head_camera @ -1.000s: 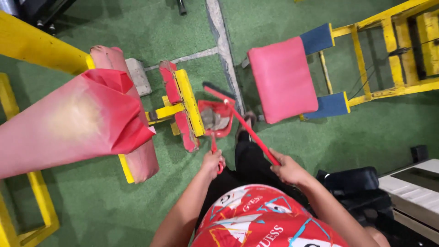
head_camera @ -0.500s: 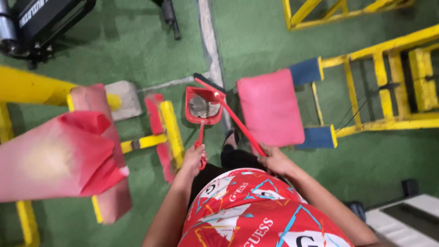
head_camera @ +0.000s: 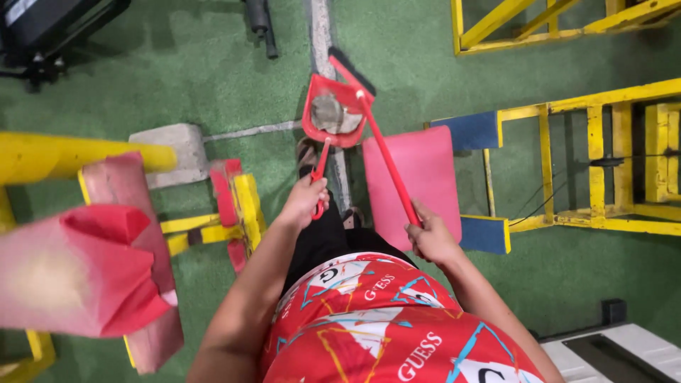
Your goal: Sweeping the gym floor with a broom and dustpan.
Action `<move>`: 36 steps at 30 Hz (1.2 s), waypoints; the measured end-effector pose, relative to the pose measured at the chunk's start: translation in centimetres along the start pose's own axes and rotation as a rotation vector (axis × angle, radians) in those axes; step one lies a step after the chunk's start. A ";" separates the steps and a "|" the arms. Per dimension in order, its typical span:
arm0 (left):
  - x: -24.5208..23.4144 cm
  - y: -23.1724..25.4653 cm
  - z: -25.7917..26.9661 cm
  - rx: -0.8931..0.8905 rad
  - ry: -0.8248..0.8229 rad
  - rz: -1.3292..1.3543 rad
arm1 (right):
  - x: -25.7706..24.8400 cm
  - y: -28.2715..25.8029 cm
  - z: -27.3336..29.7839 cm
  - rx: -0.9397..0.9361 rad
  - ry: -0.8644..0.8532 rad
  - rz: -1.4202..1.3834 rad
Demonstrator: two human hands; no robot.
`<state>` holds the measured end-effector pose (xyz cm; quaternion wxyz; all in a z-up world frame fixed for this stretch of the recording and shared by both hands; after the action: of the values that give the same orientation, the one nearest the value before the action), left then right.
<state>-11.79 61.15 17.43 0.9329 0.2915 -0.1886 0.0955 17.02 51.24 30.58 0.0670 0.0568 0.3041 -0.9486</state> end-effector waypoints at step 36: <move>-5.7 27.3 -41.7 -0.431 -0.058 -1.027 | -0.2 -18.1 -22.2 0.446 0.038 -0.693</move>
<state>-12.51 107.12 -2.68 0.8925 0.1512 -0.0631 -0.4204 15.80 78.86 23.00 -0.2760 -0.0183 0.0936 -0.9564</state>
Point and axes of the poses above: each hand's wrist, its own z-axis away from the middle knuckle, its own x-axis out of the palm, y = z × x, the point moved 1 cm from there along -z, towards the middle knuckle, and after that the axes turned 1 degree about -z, right-handed, at the moved point
